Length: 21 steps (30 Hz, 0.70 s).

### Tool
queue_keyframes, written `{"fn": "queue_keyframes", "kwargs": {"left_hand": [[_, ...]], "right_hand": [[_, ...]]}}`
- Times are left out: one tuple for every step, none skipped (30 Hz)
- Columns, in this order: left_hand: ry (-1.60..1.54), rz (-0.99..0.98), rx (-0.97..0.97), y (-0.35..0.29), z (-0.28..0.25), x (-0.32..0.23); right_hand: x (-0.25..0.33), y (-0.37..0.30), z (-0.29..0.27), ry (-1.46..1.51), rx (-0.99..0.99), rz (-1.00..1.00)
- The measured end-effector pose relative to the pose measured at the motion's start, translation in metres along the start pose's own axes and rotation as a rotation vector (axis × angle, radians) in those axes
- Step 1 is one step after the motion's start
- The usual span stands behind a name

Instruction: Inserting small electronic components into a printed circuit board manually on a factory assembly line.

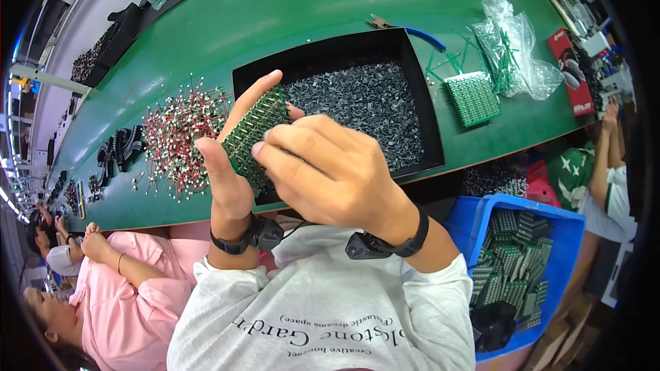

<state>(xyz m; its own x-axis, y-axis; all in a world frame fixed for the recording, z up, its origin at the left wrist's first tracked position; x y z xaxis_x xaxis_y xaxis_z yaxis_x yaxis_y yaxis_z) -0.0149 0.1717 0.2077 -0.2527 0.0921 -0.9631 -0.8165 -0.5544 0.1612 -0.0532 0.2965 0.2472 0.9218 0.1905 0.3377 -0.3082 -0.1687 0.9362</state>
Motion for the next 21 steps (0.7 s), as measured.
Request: {"fn": "queue_keyframes", "kwargs": {"left_hand": [[0.000, -0.001, -0.002, 0.000, 0.000, -0.001], [0.048, 0.014, -0.031, 0.001, 0.000, -0.003], [0.097, 0.029, -0.059, 0.001, -0.001, -0.004], [0.096, 0.029, -0.060, 0.001, 0.000, -0.003], [0.114, 0.043, -0.070, 0.002, 0.001, -0.003], [0.132, 0.058, -0.080, 0.002, 0.001, -0.004], [0.131, 0.056, -0.082, 0.002, 0.000, -0.004], [0.154, 0.061, -0.088, 0.002, -0.001, -0.005], [0.178, 0.067, -0.094, 0.002, -0.002, -0.006], [0.177, 0.066, -0.094, 0.001, -0.002, -0.005], [0.208, 0.057, -0.063, -0.001, -0.001, -0.004], [0.239, 0.048, -0.032, -0.002, 0.000, -0.003], [0.239, 0.048, -0.033, -0.001, -0.001, -0.002], [0.208, 0.043, -0.038, 0.000, -0.003, -0.001], [0.178, 0.038, -0.042, 0.001, -0.005, 0.000], [0.168, 0.035, -0.051, 0.003, -0.004, -0.002], [0.168, 0.036, -0.050, 0.003, -0.003, -0.003], [0.171, 0.040, -0.041, 0.004, -0.002, -0.004], [0.173, 0.043, -0.032, 0.004, -0.002, -0.004], [0.174, 0.043, -0.028, 0.004, -0.002, -0.004], [0.165, 0.054, -0.033, 0.004, -0.002, -0.004]], "right_hand": [[0.003, 0.000, 0.001, 0.002, 0.001, 0.001], [0.004, 0.000, 0.004, 0.006, 0.018, 0.025], [0.003, 0.000, 0.006, 0.010, 0.034, 0.048], [0.002, 0.000, 0.006, 0.010, 0.048, 0.024], [0.001, -0.001, 0.007, 0.010, 0.050, 0.024], [0.001, -0.001, 0.007, 0.012, 0.042, 0.042], [0.000, -0.001, 0.006, 0.014, 0.035, 0.062], [0.001, 0.000, 0.006, 0.015, 0.037, 0.063], [0.001, 0.001, 0.006, 0.025, 0.060, 0.069], [0.000, 0.002, 0.006, 0.033, 0.082, 0.074], [-0.002, 0.000, 0.005, 0.032, 0.083, 0.075], [-0.003, -0.001, 0.005, 0.042, 0.098, 0.079], [-0.005, -0.003, 0.006, 0.052, 0.113, 0.083], [-0.006, -0.003, 0.002, 0.053, 0.114, 0.083], [-0.008, -0.005, 0.001, 0.017, 0.163, 0.069], [-0.009, -0.006, 0.000, -0.021, 0.211, 0.055], [-0.010, -0.005, 0.001, -0.022, 0.209, 0.055], [-0.011, -0.002, -0.003, -0.031, 0.124, 0.058], [-0.012, 0.000, -0.008, -0.041, 0.039, 0.063], [-0.012, 0.001, -0.009, -0.036, 0.050, 0.060], [-0.011, 0.001, -0.009, -0.038, 0.048, 0.060]]}}
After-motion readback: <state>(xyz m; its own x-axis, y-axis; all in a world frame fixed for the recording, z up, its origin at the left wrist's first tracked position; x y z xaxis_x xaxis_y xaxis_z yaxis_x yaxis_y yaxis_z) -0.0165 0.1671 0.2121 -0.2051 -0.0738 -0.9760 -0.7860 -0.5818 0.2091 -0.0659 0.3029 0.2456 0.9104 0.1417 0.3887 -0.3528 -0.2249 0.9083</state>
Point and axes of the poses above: each hand's wrist, its own y-axis towards the middle knuckle, its own z-axis out of the palm, x = y × z, the point moved 7 cm from there along y, towards the middle knuckle, and after that the axes turned 12 degrees about -x, right-handed, at the moved point
